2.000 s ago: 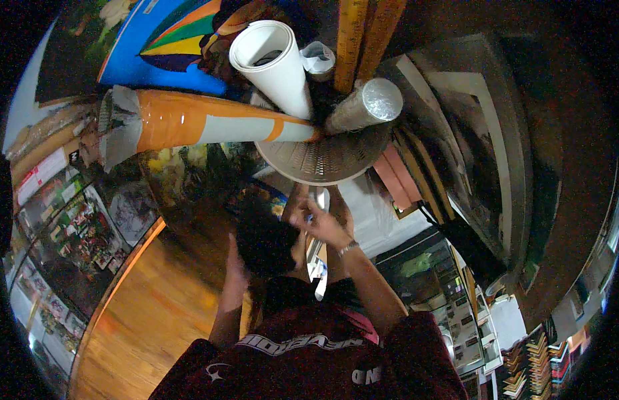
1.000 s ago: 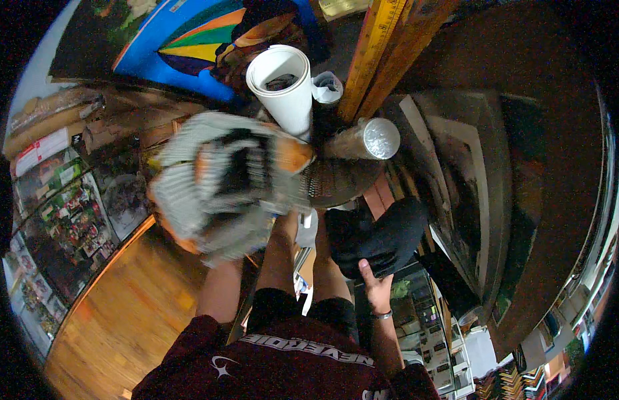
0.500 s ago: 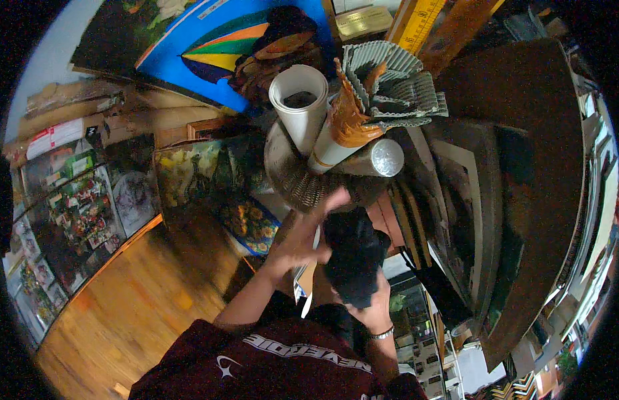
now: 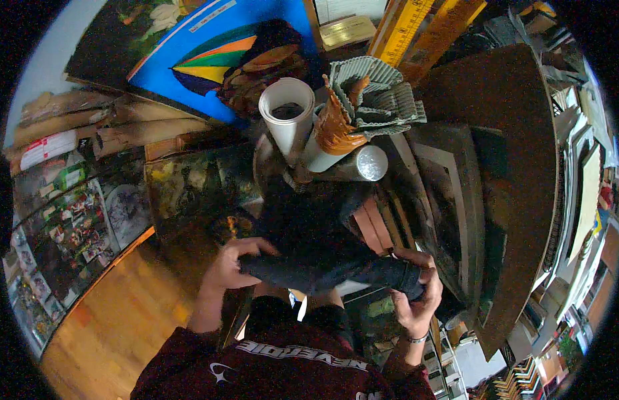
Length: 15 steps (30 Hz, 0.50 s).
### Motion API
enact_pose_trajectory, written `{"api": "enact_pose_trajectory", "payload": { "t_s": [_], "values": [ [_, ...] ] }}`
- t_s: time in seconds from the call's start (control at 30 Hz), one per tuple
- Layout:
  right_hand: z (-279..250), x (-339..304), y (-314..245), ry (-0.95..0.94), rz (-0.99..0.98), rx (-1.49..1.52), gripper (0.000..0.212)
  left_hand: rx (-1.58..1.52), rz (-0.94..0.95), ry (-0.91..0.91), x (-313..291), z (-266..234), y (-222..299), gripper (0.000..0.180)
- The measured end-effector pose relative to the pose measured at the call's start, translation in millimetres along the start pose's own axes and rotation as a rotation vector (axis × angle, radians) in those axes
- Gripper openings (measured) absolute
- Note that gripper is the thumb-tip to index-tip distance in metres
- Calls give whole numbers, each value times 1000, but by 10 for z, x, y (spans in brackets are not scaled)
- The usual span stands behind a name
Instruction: The person rolls a Frankenstein poster into a tube and places it in a bin. The person then unrolls a Spider-Man poster, rolls it into a tube, and places it in the same bin. The person also handles a wooden picture frame.
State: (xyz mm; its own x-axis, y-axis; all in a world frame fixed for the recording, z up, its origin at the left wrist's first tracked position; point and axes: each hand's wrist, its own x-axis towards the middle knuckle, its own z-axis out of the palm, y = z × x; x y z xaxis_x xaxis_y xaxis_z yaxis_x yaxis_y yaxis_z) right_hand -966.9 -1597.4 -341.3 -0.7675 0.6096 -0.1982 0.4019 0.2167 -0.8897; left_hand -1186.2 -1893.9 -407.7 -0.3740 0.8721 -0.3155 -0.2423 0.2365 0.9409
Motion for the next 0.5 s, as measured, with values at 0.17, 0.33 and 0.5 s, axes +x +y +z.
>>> {"api": "enact_pose_trajectory", "payload": {
  "t_s": [0.17,0.33,0.5],
  "values": [
    [-227,-74,34,131,-127,146,48,373,-148,-88,-92,-287,346,34],
    [-481,141,-322,450,-294,-22,60,767,-123,-52,-141,-652,473,25],
    [-798,82,-331,546,-366,-244,69,538,246,402,-241,-875,645,24]
  ]
}}
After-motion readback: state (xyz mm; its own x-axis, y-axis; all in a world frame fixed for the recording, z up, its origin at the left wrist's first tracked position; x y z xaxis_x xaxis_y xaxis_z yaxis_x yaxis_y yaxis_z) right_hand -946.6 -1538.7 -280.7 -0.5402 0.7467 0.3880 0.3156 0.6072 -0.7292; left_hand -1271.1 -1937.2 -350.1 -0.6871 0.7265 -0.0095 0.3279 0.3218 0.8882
